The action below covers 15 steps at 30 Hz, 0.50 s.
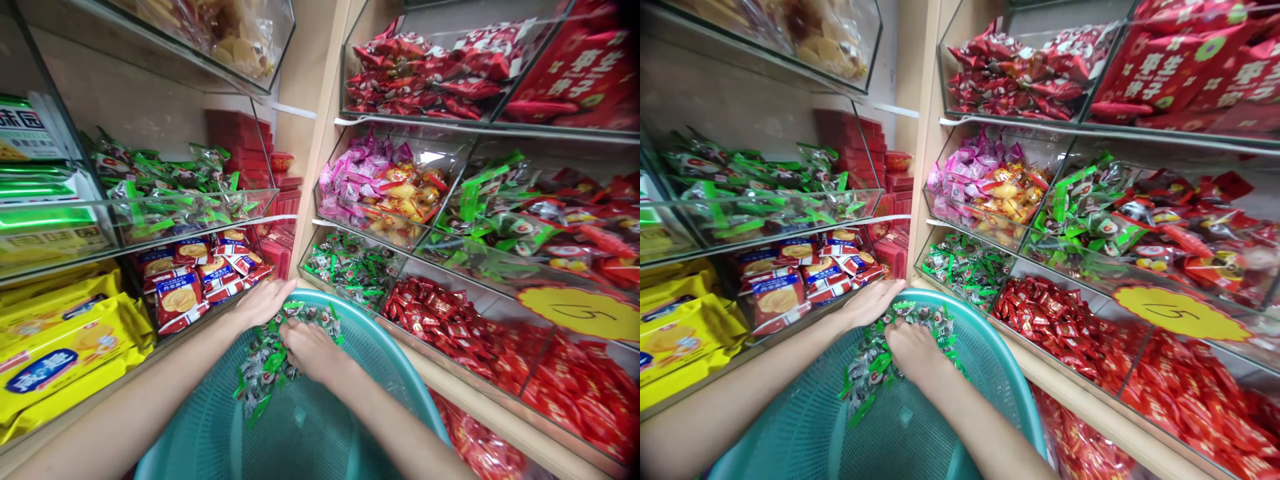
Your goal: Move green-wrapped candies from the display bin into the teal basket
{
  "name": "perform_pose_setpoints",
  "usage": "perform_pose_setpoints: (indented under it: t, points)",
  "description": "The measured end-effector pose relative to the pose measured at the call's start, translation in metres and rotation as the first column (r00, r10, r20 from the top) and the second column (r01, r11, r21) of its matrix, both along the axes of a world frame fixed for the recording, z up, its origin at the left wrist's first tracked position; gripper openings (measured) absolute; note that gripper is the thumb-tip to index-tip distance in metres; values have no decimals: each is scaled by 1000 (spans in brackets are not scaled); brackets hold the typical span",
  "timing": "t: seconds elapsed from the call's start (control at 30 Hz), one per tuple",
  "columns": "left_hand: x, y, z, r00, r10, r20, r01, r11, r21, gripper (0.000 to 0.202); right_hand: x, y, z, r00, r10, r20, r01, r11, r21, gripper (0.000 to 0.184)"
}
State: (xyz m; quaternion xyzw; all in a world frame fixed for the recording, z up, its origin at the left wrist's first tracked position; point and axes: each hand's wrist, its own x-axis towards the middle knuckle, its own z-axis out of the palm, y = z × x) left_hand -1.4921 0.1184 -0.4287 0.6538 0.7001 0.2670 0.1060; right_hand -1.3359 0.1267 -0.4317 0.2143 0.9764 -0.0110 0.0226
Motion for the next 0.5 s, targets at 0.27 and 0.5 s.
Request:
perform_pose_setpoints:
  t: [0.27, 0.5]
  points:
    - [1, 0, 1, 1000, 3, -22, -3, 1000, 4, 64, -8, -8, -4, 999, -34, -30, 34, 999, 9, 26]
    - [1, 1, 1, 999, -41, 5, 41, 999, 23, 63, 5, 7, 5, 988, -15, -153, -16, 980, -199, 23]
